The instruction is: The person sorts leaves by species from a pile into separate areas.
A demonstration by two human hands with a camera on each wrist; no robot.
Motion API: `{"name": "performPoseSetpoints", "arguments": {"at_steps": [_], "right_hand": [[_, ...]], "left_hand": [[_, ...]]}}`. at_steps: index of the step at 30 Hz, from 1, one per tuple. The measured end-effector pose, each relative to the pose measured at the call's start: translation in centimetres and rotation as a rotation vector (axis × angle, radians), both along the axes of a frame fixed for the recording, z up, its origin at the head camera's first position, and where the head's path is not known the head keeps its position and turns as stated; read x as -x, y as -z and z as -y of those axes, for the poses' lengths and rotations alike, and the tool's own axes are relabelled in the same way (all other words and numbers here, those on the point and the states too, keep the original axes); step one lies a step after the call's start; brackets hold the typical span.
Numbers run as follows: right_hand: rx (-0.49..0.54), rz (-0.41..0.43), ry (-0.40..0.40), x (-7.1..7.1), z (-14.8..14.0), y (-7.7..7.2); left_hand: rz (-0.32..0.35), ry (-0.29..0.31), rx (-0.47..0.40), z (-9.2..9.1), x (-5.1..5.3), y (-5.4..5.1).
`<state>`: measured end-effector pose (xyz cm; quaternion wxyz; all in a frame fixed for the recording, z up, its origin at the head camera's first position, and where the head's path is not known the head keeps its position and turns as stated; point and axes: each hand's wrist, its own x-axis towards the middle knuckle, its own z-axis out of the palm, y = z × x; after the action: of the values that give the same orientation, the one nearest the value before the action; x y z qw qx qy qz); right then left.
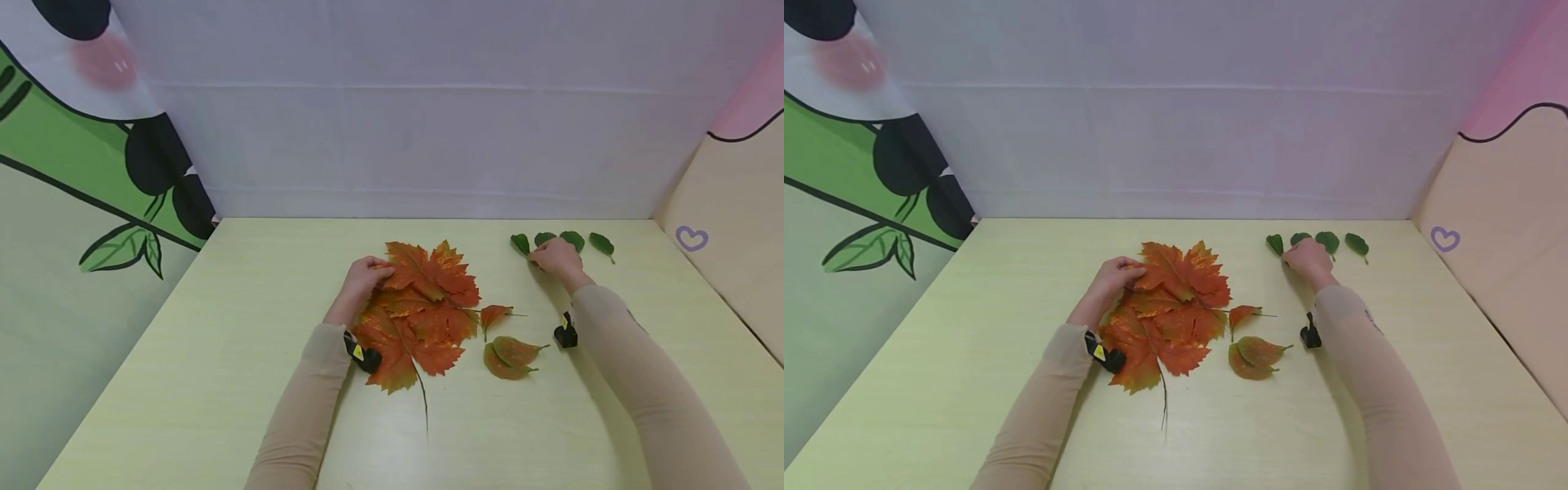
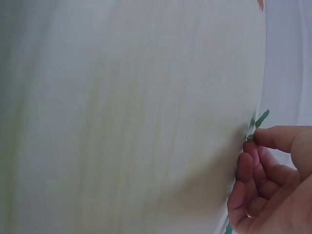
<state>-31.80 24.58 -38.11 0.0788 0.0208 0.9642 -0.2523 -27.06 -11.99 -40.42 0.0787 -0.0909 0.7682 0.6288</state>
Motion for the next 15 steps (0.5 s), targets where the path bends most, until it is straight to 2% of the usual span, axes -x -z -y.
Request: {"name": "performPoseSetpoints", "arguments": {"at_steps": [10, 15], "right_hand": [[0.002, -0.014, 0.001, -0.8, 0.1, -0.3], [-0.005, -0.023, -0.053, -1.9, 0.3, -0.7]], "left_hand": [[-0.006, 0.002, 0.0, -0.1, -0.1, -0.1], [-0.004, 0.0, 0.007, -0.1, -0.1, -0.1]]}}
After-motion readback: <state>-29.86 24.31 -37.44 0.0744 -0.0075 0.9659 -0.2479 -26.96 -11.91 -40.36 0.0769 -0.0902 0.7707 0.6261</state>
